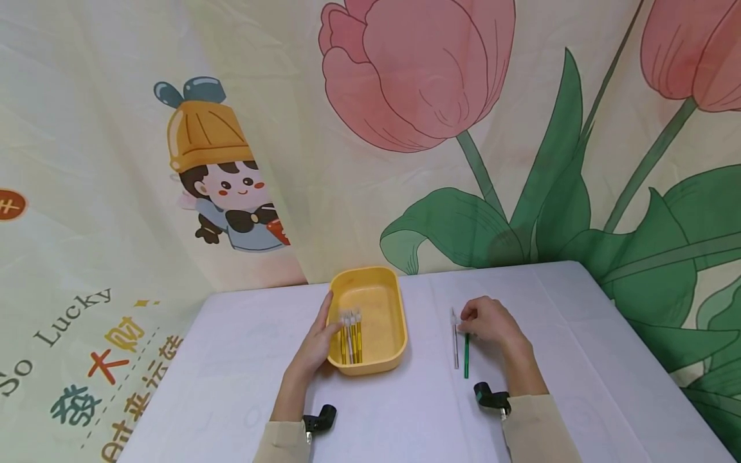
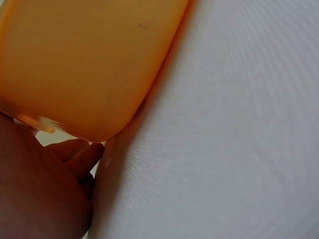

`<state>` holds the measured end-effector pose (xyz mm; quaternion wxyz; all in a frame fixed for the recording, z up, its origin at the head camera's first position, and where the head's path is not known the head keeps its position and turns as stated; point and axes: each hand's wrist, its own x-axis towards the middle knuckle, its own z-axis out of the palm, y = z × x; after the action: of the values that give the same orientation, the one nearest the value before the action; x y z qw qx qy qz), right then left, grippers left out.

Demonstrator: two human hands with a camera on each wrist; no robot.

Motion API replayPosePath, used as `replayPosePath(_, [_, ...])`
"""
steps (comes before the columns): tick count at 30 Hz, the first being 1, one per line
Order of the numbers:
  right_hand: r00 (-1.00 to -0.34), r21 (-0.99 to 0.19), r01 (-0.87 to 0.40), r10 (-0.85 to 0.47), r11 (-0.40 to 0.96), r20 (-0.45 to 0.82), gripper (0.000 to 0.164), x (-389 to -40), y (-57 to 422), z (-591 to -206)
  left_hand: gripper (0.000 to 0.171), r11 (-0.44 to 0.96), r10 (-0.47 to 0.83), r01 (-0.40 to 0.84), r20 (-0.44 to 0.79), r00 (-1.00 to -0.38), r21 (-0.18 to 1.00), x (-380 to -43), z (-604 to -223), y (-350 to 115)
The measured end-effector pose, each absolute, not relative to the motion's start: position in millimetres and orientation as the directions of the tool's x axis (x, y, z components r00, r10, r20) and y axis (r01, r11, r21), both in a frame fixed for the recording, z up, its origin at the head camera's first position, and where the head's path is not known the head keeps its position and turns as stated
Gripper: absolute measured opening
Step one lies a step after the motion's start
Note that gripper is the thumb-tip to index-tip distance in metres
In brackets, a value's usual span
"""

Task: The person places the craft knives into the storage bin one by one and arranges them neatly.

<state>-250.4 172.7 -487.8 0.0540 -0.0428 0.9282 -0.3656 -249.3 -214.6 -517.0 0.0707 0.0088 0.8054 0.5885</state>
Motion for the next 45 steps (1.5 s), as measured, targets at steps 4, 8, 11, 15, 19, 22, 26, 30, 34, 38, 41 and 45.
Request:
replayPosePath(4, [-0.991,-0.66,-0.026,-0.105,0.751,-0.08,0.01,-249.9,173.5,-487.5,0.072,0.307,0.092,-0.065,-0.097,-0.991,0.949,-249.6,-517.1,-214.6])
replayPosePath(8, [-0.992,-0.655,-0.023,-0.1,0.755,-0.08,0.011,-249.8,173.7,-487.3,0.073,0.312,0.089,-0.055,-0.087,-0.992,0.949,-249.6,-517.2,-215.0])
replayPosePath(11, [-0.992,-0.647,-0.03,-0.105,0.762,-0.077,0.01,-250.1,173.5,-487.5,0.072,0.312,0.091,-0.053,-0.085,-0.992,0.949,-249.7,-517.6,-215.4])
replayPosePath(15, [-0.992,-0.627,-0.036,-0.106,0.778,-0.075,0.009,-249.9,174.1,-488.2,0.073,0.306,0.097,-0.058,-0.092,-0.991,0.95,-249.9,-518.1,-215.4])
replayPosePath(19, [-0.992,-0.608,-0.036,-0.104,0.793,-0.077,0.011,-249.2,174.7,-488.6,0.073,0.303,0.094,-0.068,-0.1,-0.991,0.951,-250.1,-518.7,-215.2])
replayPosePath(22, [-0.991,-0.603,-0.027,-0.099,0.797,-0.086,0.015,-248.8,173.9,-489.3,0.073,0.303,0.085,-0.078,-0.108,-0.99,0.95,-250.1,-518.7,-214.9])
replayPosePath(26, [-0.992,-0.6,-0.01,-0.084,0.8,-0.095,0.018,-249.1,172.2,-490.6,0.073,0.304,0.085,-0.078,-0.108,-0.99,0.949,-250.1,-518.5,-214.5])
replayPosePath(30, [-0.993,-0.596,-0.005,-0.074,0.803,-0.091,0.019,-249.4,171.7,-491.7,0.073,0.305,0.092,-0.067,-0.1,-0.991,0.95,-250.0,-518.7,-214.2])
replayPosePath(34, [-0.993,-0.593,-0.001,-0.07,0.805,-0.094,0.018,-249.4,171.9,-493.0,0.073,0.306,0.091,-0.068,-0.1,-0.991,0.95,-250.1,-518.7,-214.1])
replayPosePath(38, [-0.993,-0.592,0.0,-0.07,0.806,-0.096,0.015,-249.3,172.5,-493.7,0.073,0.309,0.086,-0.073,-0.104,-0.991,0.948,-250.4,-519.2,-214.4])
replayPosePath(41, [-0.993,-0.596,0.0,-0.069,0.803,-0.093,0.011,-249.7,173.0,-493.4,0.074,0.302,0.083,-0.076,-0.105,-0.991,0.95,-250.5,-519.3,-214.5])
replayPosePath(45, [-0.993,-0.596,-0.007,-0.076,0.803,-0.09,0.006,-249.2,173.4,-492.5,0.075,0.291,0.093,-0.064,-0.095,-0.991,0.955,-250.8,-519.3,-214.5])
